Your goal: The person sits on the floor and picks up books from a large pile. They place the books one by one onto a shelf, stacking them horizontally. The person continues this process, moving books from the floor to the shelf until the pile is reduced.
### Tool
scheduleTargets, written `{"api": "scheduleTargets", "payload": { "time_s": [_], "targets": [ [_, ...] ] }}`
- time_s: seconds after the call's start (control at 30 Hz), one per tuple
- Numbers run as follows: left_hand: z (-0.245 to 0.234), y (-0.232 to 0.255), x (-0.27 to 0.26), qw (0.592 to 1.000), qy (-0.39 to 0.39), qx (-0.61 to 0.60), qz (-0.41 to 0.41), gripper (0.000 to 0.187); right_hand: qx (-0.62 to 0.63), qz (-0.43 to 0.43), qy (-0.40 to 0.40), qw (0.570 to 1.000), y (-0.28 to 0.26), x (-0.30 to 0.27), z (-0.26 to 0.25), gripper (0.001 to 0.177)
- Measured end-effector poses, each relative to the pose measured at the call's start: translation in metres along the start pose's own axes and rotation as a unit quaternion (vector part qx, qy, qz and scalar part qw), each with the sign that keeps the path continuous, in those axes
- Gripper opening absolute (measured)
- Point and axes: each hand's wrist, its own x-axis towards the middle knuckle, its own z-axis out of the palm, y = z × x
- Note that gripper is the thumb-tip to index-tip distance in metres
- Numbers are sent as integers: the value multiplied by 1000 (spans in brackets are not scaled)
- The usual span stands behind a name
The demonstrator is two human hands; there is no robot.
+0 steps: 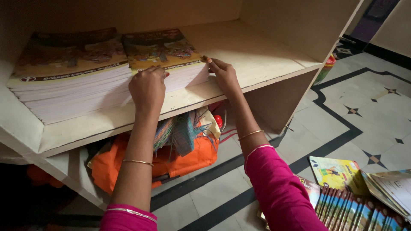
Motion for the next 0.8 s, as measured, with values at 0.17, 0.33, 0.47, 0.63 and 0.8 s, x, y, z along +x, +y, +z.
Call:
{"api": "scheduleTargets", "payload": {
  "time_s": [0.17, 0.33, 0.47, 0.63, 0.8],
  "targets": [
    [-1, 0, -2, 999, 29, 10, 17, 6, 9, -7, -1, 1000, 5, 3, -1, 47],
    [0, 0, -2, 999, 30, 16, 13, 8, 7, 4, 4, 1000, 7, 3, -1, 47],
    [-1, 1, -2, 999, 29, 18, 10, 8, -7, 9, 0, 1000, 6, 2, -2, 48],
    [5, -3, -6, 999, 36, 15, 26, 11, 23, -33, -4, 999, -2, -2, 0, 47],
    [18, 2, -7, 993, 11, 116, 28, 24, 67, -184, 162, 967, 3, -65, -6, 37]
  ]
}}
